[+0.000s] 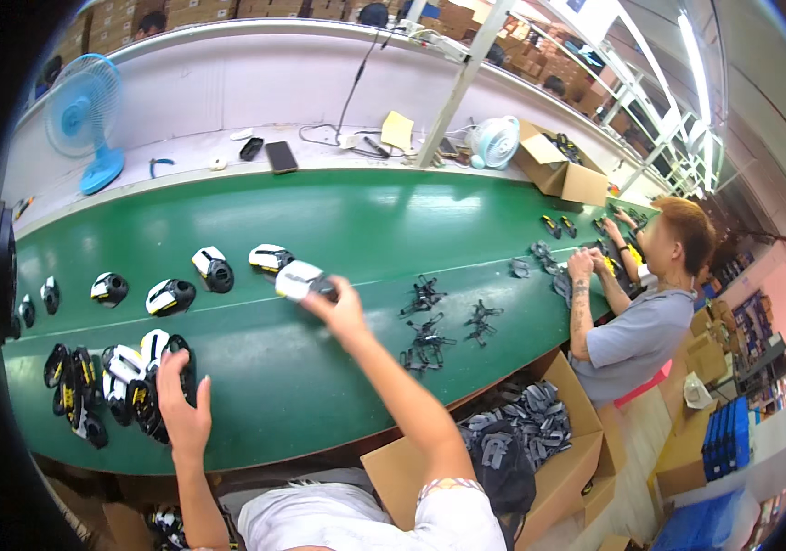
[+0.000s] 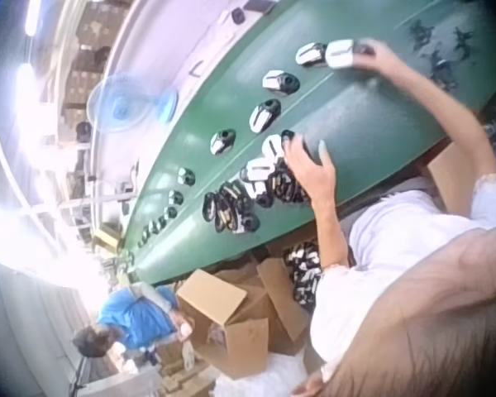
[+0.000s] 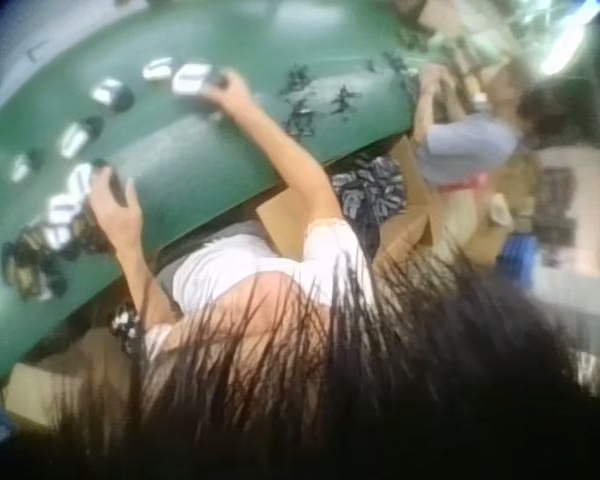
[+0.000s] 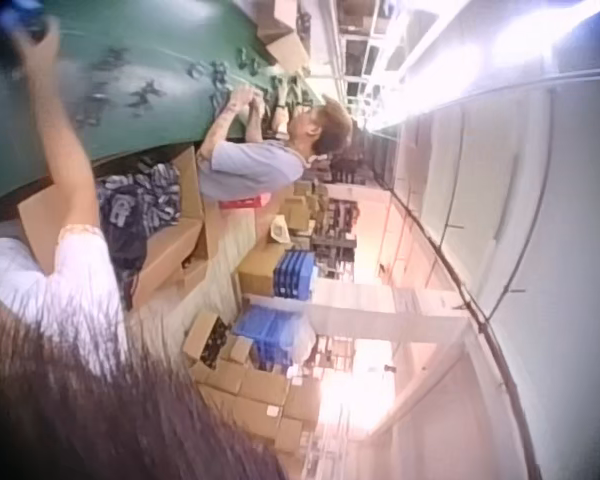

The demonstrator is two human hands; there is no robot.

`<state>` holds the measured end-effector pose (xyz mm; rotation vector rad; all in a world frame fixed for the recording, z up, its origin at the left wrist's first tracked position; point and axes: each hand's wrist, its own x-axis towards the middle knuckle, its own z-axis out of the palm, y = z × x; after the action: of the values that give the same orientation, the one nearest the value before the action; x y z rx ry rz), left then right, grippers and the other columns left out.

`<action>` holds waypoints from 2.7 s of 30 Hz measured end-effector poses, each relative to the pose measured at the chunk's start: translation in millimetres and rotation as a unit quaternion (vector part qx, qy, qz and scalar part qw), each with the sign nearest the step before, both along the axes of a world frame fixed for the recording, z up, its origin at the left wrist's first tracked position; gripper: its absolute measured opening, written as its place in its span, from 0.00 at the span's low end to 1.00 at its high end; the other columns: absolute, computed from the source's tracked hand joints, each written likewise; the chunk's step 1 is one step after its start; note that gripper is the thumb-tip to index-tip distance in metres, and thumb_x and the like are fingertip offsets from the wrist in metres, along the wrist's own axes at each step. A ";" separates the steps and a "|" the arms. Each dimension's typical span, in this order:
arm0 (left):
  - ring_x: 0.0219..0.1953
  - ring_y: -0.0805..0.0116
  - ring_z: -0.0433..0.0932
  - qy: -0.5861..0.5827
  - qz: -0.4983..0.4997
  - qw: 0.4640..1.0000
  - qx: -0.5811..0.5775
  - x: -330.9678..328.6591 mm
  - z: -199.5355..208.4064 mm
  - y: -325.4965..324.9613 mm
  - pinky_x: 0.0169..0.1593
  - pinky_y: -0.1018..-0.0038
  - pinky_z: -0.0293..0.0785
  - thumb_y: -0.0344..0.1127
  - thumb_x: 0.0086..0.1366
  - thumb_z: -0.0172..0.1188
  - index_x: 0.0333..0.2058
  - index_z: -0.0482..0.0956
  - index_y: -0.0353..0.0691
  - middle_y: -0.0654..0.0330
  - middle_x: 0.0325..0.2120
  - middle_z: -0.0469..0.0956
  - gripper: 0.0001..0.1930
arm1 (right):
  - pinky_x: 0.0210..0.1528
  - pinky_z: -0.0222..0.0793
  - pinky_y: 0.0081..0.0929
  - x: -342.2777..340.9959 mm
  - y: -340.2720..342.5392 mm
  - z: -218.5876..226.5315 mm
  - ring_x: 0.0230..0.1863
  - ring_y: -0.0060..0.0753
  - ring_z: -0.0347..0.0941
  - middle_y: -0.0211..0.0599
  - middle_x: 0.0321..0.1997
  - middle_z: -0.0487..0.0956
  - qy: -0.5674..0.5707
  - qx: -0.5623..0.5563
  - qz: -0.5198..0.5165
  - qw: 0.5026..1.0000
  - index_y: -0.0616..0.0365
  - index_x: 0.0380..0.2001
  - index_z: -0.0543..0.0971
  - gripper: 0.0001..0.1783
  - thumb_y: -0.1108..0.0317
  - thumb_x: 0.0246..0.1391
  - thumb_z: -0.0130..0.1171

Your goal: Manually assemble and sort electronic housing components at a factory workbench.

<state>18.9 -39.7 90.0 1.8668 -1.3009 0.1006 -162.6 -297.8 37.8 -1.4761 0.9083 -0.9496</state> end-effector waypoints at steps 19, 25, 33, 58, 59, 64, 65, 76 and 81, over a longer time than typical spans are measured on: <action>0.55 0.46 0.63 -0.033 -0.184 0.962 0.199 -5.7 -21.2 -21.5 0.55 0.59 0.62 0.34 0.39 0.72 0.45 0.69 0.35 0.47 0.58 0.58 0.32 | 0.45 0.69 0.38 -156.0 -69.4 51.2 0.46 0.45 0.70 0.36 0.41 0.75 0.604 -0.375 0.055 0.701 0.48 0.32 0.80 0.15 0.78 0.39 0.57; 0.56 0.44 0.62 -0.003 -0.121 0.984 0.128 -17.3 -48.2 -19.3 0.56 0.59 0.62 0.33 0.42 0.71 0.42 0.70 0.36 0.45 0.59 0.55 0.27 | 0.45 0.67 0.36 -156.2 -52.8 39.1 0.42 0.43 0.68 0.33 0.40 0.73 0.556 -0.460 0.048 0.691 0.52 0.31 0.78 0.12 0.72 0.38 0.64; 0.32 0.71 0.79 0.590 -0.111 0.797 -0.065 -18.1 -61.0 14.1 0.28 0.80 0.72 0.30 0.61 0.56 0.44 0.69 0.29 0.54 0.35 0.78 0.14 | 0.43 0.68 0.29 -59.7 30.6 38.8 0.35 0.37 0.74 0.40 0.32 0.77 0.212 -0.294 0.053 0.930 0.62 0.33 0.73 0.11 0.71 0.47 0.62; 0.45 0.73 0.74 0.666 -0.153 0.729 -0.048 -38.9 -65.5 43.1 0.51 0.76 0.69 0.26 0.62 0.55 0.47 0.70 0.27 0.56 0.41 0.75 0.14 | 0.35 0.65 0.14 7.3 164.4 26.5 0.33 0.16 0.69 0.31 0.35 0.74 0.024 0.071 0.182 0.980 0.65 0.46 0.71 0.24 0.78 0.43 0.65; 0.45 0.73 0.74 0.656 -0.162 0.736 -0.039 -37.0 -62.7 43.8 0.51 0.76 0.70 0.26 0.62 0.55 0.46 0.70 0.27 0.56 0.41 0.75 0.14 | 0.35 0.65 0.14 6.6 164.4 27.7 0.33 0.16 0.69 0.31 0.35 0.74 0.025 0.073 0.182 0.980 0.65 0.46 0.71 0.24 0.78 0.43 0.65; 0.41 0.75 0.75 0.653 -0.181 0.734 -0.047 -35.2 -61.1 41.9 0.47 0.78 0.71 0.27 0.62 0.56 0.42 0.72 0.28 0.57 0.38 0.76 0.11 | 0.30 0.64 0.14 3.9 163.6 29.9 0.29 0.17 0.69 0.30 0.33 0.71 0.086 0.046 0.172 0.980 0.60 0.43 0.76 0.22 0.76 0.40 0.68; 0.38 0.77 0.74 0.662 -0.162 0.731 -0.032 -34.0 -61.6 40.3 0.44 0.80 0.71 0.26 0.62 0.56 0.39 0.72 0.29 0.59 0.35 0.76 0.08 | 0.30 0.64 0.14 4.2 163.3 29.6 0.29 0.17 0.69 0.30 0.33 0.71 0.087 0.045 0.170 0.981 0.60 0.43 0.76 0.22 0.76 0.40 0.68; 0.26 0.86 0.70 0.589 -0.085 0.803 -0.045 -44.6 -62.3 28.3 0.27 0.86 0.68 0.30 0.59 0.63 0.24 0.71 0.32 0.64 0.23 0.76 0.11 | 0.54 0.62 0.33 7.2 164.8 16.7 0.56 0.36 0.64 0.41 0.55 0.67 0.088 -0.009 0.170 0.982 0.55 0.50 0.73 0.29 0.68 0.40 0.67; 0.28 0.81 0.75 0.528 -0.108 0.841 -0.038 -46.1 -64.3 30.6 0.30 0.82 0.72 0.30 0.57 0.64 0.27 0.73 0.29 0.59 0.23 0.77 0.10 | 0.55 0.61 0.34 5.0 156.6 10.5 0.56 0.36 0.65 0.40 0.58 0.66 0.082 0.004 0.215 0.973 0.55 0.54 0.70 0.36 0.65 0.38 0.68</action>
<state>-27.3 -9.1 25.8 1.3029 -0.6656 -0.8706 -157.6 -141.2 48.3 -1.6749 0.6655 -0.5095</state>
